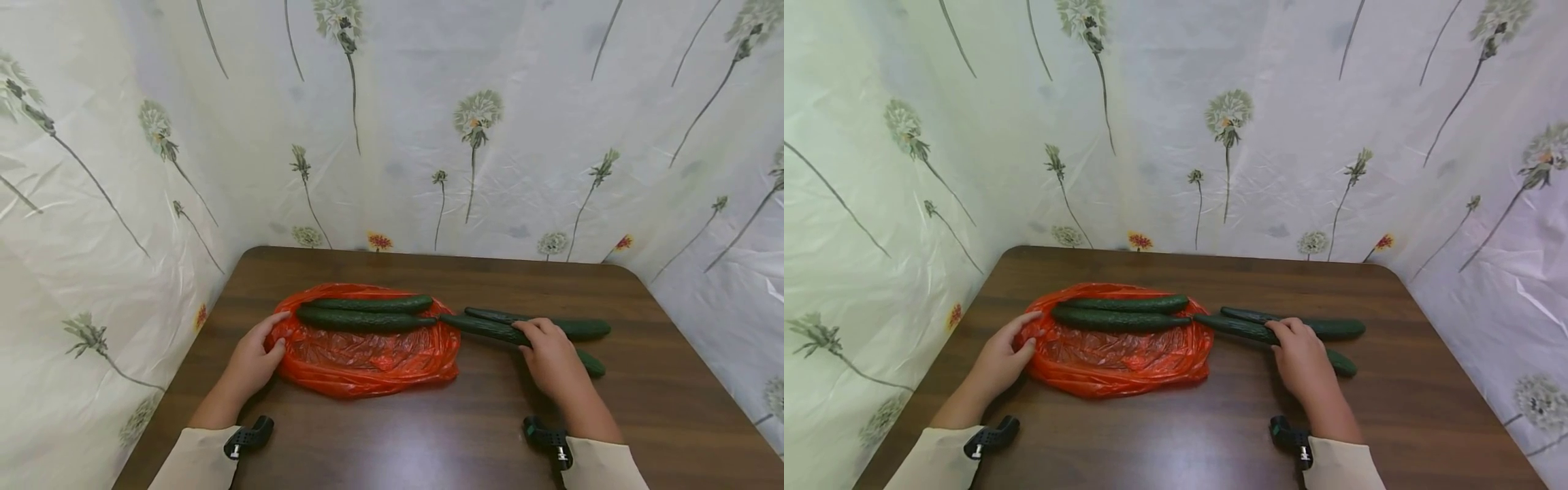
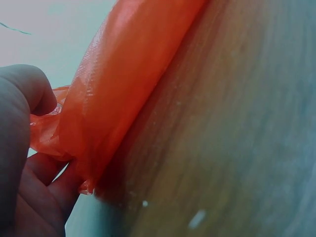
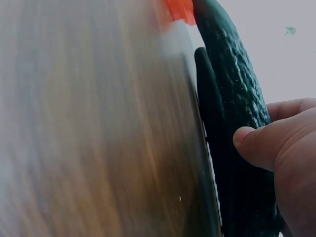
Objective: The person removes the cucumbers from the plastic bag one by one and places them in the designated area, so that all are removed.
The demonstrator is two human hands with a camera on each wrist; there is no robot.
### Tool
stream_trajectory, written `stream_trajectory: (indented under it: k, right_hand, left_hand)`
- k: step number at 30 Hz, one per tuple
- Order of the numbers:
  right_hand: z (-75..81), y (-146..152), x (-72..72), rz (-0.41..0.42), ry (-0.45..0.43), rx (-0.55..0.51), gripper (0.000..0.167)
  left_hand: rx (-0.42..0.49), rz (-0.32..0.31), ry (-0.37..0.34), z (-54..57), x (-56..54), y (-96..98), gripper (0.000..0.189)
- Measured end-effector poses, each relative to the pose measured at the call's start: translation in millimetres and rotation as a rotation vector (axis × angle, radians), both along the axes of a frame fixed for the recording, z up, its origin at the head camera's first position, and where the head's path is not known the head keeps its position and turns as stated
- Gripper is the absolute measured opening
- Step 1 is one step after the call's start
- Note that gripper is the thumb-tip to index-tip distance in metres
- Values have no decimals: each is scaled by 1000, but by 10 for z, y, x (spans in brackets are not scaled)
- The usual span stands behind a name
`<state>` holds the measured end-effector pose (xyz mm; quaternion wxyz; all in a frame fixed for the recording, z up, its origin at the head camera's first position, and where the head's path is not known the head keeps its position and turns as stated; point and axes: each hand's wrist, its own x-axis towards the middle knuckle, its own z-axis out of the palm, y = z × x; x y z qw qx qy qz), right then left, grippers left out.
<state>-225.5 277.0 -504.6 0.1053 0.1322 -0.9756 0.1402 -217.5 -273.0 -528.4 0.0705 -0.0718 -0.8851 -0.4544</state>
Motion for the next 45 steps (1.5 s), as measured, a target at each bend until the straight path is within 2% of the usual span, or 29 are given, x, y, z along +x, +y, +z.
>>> stream_trajectory:
  k: [5,18,25,39,45]
  right_hand:
    - [-21,89,7,-11,24,9,48]
    - [-41,285,9,-57,4,20,48]
    - [-51,345,9,-94,-26,43,49]
    - [-58,458,15,-118,-74,47,50]
    - [-90,464,33,-130,-34,38,51]
  left_hand:
    - [1,-4,3,-2,-9,0,51]
    - [-11,1,-8,-27,5,-7,50]
    - [-9,2,-2,-25,7,-6,50]
    - [-20,-5,6,-26,-4,-9,50]
    - [-21,-11,0,-21,-2,-7,50]
